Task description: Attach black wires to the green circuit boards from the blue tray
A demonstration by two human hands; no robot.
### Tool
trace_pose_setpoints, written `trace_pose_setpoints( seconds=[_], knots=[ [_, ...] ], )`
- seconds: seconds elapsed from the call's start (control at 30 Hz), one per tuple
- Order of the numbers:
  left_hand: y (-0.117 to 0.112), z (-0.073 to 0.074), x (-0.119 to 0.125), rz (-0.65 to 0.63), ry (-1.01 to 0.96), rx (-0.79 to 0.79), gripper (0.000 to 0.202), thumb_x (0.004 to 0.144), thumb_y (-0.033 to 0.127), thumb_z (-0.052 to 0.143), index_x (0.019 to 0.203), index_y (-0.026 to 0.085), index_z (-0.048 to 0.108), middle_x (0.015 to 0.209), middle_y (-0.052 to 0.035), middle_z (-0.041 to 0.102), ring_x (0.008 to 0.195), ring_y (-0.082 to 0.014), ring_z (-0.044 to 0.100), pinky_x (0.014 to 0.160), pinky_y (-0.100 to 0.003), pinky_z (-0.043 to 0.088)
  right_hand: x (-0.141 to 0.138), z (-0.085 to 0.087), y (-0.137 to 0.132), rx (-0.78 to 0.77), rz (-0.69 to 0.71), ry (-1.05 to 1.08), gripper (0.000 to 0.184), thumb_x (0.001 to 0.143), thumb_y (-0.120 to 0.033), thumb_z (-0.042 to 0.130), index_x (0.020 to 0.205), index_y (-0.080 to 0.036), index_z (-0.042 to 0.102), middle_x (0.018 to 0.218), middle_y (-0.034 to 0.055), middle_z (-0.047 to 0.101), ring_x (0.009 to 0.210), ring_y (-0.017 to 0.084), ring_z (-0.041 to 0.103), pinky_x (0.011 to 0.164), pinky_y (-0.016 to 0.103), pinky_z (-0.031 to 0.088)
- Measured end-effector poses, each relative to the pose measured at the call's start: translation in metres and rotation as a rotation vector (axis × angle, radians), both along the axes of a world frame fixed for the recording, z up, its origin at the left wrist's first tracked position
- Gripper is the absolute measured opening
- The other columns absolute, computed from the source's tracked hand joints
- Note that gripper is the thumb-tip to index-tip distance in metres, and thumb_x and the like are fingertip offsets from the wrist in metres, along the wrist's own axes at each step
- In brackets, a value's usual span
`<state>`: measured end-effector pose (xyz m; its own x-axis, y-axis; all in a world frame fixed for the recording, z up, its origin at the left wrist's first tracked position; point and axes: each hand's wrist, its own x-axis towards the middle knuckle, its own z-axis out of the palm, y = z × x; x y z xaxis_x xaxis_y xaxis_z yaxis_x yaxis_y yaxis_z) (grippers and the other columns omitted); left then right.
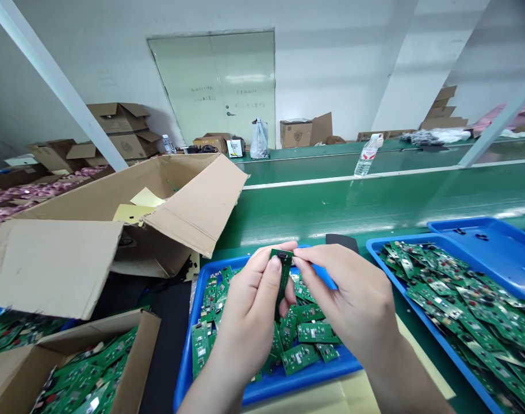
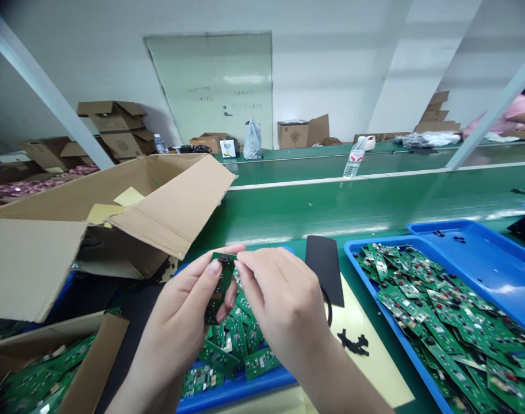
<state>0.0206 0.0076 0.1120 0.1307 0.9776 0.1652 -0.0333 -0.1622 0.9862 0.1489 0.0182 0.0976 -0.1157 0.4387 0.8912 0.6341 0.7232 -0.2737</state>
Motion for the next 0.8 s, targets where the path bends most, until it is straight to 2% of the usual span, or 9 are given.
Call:
trace_pose_setpoints(
  seconds=[0.17, 0.27, 0.37, 0.47, 0.6, 0.7, 0.8],
  knots=[
    [-0.001, 0.000, -0.002, 0.016, 0.196, 0.143, 0.029, 0.092, 0.030, 0.040, 0.107, 0.017, 0.061, 0.060, 0.0028, 0.050, 0.049, -0.0091, 0.045, 0.046, -0.021, 0.037, 0.000, 0.000, 0.000, 0.017, -0.033, 0.015, 0.013, 0.085, -0.003, 0.055, 0.090, -0.011, 0.064, 0.080, 0.0077, 0.072, 0.073, 0.015, 0.066, 0.068, 0.027, 0.053],
    [0.000, 0.000, -0.004, 0.048, 0.354, 0.230, 0.024, 0.092, 0.028, 0.040, 0.088, 0.018, 0.061, 0.061, 0.0018, 0.051, 0.053, -0.0105, 0.047, 0.050, -0.022, 0.038, 0.001, -0.002, 0.003, 0.014, -0.028, 0.000, 0.016, 0.086, -0.004, 0.053, 0.092, -0.012, 0.065, 0.080, 0.0076, 0.072, 0.074, 0.016, 0.066, 0.067, 0.029, 0.054],
    [0.001, 0.002, -0.006, 0.074, 0.477, 0.268, 0.029, 0.091, 0.027, 0.039, 0.067, 0.018, 0.053, 0.061, 0.0010, 0.051, 0.056, -0.0117, 0.048, 0.054, -0.024, 0.038, 0.001, -0.003, 0.006, 0.017, 0.005, -0.007, 0.018, 0.086, -0.004, 0.052, 0.093, -0.013, 0.065, 0.080, 0.0074, 0.071, 0.075, 0.017, 0.066, 0.064, 0.030, 0.054],
    [0.000, 0.003, -0.010, 0.061, 0.526, 0.285, 0.034, 0.092, 0.029, 0.038, 0.060, 0.020, 0.045, 0.059, 0.0012, 0.050, 0.055, -0.0123, 0.047, 0.053, -0.024, 0.036, 0.002, -0.005, 0.009, 0.052, 0.040, 0.006, 0.024, 0.084, -0.001, 0.050, 0.093, -0.016, 0.066, 0.082, 0.0071, 0.069, 0.077, 0.017, 0.065, 0.065, 0.032, 0.055],
    [0.001, 0.002, -0.012, 0.012, 0.543, 0.263, 0.035, 0.093, 0.032, 0.037, 0.061, 0.020, 0.043, 0.057, 0.0019, 0.047, 0.054, -0.0126, 0.045, 0.052, -0.024, 0.033, 0.005, -0.006, 0.012, 0.056, 0.079, -0.012, 0.029, 0.082, 0.001, 0.050, 0.097, -0.018, 0.066, 0.110, 0.0118, 0.059, 0.090, 0.019, 0.063, 0.078, 0.040, 0.055],
    [0.003, 0.000, -0.011, -0.032, 0.540, 0.217, 0.031, 0.093, 0.032, 0.035, 0.066, 0.020, 0.046, 0.059, 0.0023, 0.047, 0.054, -0.0121, 0.044, 0.052, -0.024, 0.033, 0.008, -0.004, 0.012, 0.036, 0.148, -0.011, 0.046, 0.083, -0.002, 0.051, 0.124, -0.024, 0.052, 0.130, 0.0137, 0.045, 0.104, 0.023, 0.058, 0.087, 0.045, 0.053],
    [0.005, -0.004, -0.010, -0.048, 0.534, 0.207, 0.028, 0.094, 0.032, 0.036, 0.075, 0.019, 0.053, 0.064, 0.0010, 0.050, 0.059, -0.0129, 0.046, 0.056, -0.025, 0.036, 0.013, 0.002, 0.006, 0.014, 0.181, 0.069, 0.063, 0.083, -0.007, 0.054, 0.139, -0.029, 0.033, 0.132, 0.0116, 0.045, 0.115, 0.028, 0.052, 0.090, 0.048, 0.051]
  ],
)
